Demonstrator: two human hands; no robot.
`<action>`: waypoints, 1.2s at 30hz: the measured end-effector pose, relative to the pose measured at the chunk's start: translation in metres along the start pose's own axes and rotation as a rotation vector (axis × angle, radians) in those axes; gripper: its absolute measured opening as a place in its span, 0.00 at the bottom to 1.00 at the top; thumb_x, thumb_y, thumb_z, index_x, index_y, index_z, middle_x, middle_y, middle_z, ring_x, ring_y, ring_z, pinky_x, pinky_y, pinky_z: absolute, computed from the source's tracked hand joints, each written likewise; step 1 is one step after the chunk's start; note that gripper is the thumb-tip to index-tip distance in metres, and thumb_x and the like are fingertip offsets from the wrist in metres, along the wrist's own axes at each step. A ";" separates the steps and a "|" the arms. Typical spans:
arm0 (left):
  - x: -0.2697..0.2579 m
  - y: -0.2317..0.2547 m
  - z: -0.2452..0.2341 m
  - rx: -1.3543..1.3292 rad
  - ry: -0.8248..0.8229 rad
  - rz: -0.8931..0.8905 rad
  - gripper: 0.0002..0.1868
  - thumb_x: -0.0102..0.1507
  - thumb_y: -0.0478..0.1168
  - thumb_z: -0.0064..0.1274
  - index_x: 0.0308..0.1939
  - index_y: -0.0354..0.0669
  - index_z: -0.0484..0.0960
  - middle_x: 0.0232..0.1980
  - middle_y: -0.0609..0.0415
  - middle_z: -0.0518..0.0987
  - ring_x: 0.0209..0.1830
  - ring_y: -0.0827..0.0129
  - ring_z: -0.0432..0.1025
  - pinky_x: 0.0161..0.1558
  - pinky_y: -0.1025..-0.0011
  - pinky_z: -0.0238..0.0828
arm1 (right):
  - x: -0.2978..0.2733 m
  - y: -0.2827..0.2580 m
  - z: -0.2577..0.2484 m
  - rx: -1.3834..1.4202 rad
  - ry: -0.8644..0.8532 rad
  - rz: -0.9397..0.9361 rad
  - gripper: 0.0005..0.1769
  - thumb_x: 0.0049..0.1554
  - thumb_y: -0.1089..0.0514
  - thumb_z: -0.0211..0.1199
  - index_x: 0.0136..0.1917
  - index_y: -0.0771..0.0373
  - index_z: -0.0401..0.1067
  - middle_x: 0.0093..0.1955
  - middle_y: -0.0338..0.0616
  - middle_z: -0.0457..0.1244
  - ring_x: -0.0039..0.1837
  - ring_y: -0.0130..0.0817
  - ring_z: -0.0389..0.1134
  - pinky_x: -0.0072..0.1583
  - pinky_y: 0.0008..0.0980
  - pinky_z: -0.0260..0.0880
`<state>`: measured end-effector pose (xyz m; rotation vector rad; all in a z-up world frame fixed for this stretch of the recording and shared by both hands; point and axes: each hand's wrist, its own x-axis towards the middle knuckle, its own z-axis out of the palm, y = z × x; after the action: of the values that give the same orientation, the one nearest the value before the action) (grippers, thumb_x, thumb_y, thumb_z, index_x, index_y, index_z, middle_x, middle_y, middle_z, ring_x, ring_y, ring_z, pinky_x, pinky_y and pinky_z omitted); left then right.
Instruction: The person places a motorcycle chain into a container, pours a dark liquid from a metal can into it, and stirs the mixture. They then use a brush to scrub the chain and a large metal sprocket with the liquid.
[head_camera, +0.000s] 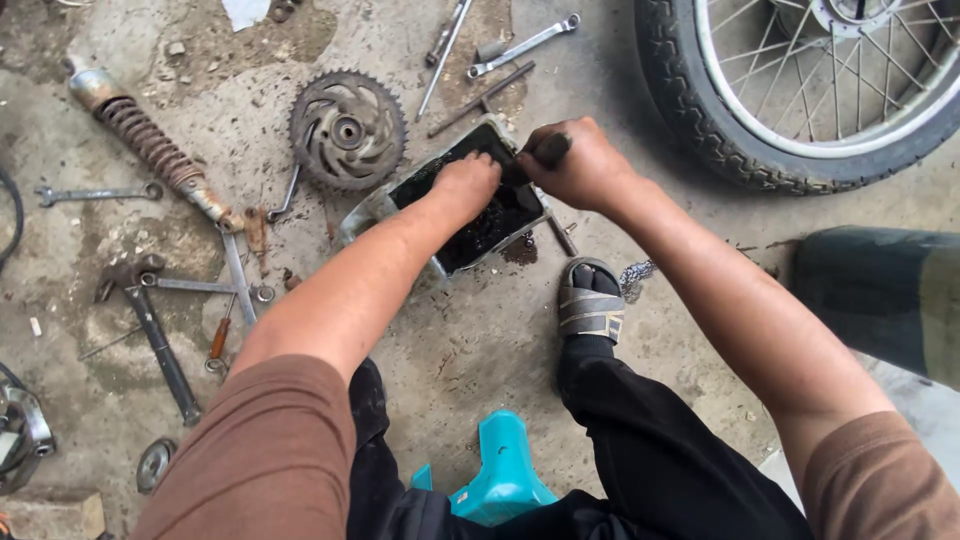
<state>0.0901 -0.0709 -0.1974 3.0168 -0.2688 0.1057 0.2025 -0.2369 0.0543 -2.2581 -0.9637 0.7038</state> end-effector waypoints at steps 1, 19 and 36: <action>0.000 -0.006 0.027 0.065 0.041 -0.030 0.07 0.59 0.42 0.53 0.37 0.49 0.85 0.36 0.55 0.81 0.39 0.61 0.79 0.33 0.67 0.79 | -0.002 0.000 0.000 0.013 0.012 -0.023 0.07 0.53 0.51 0.68 0.44 0.52 0.80 0.35 0.43 0.71 0.47 0.48 0.75 0.50 0.46 0.75; 0.009 0.001 -0.177 -0.063 -0.251 0.002 0.07 0.57 0.27 0.50 0.31 0.36 0.85 0.30 0.44 0.78 0.31 0.48 0.79 0.28 0.52 0.80 | -0.014 -0.014 -0.024 0.065 -0.030 -0.050 0.06 0.53 0.53 0.67 0.42 0.55 0.80 0.35 0.49 0.70 0.46 0.53 0.74 0.49 0.48 0.73; 0.034 -0.018 -0.153 -0.405 -0.239 -0.177 0.15 0.56 0.34 0.66 0.47 0.42 0.84 0.39 0.45 0.83 0.42 0.46 0.81 0.40 0.55 0.83 | -0.008 -0.031 -0.026 -0.028 -0.134 0.000 0.06 0.52 0.53 0.67 0.43 0.55 0.80 0.35 0.47 0.71 0.45 0.52 0.74 0.48 0.45 0.74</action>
<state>0.1174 -0.0408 -0.0450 2.6296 -0.0332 -0.2907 0.2006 -0.2334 0.0953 -2.2585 -1.0422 0.8561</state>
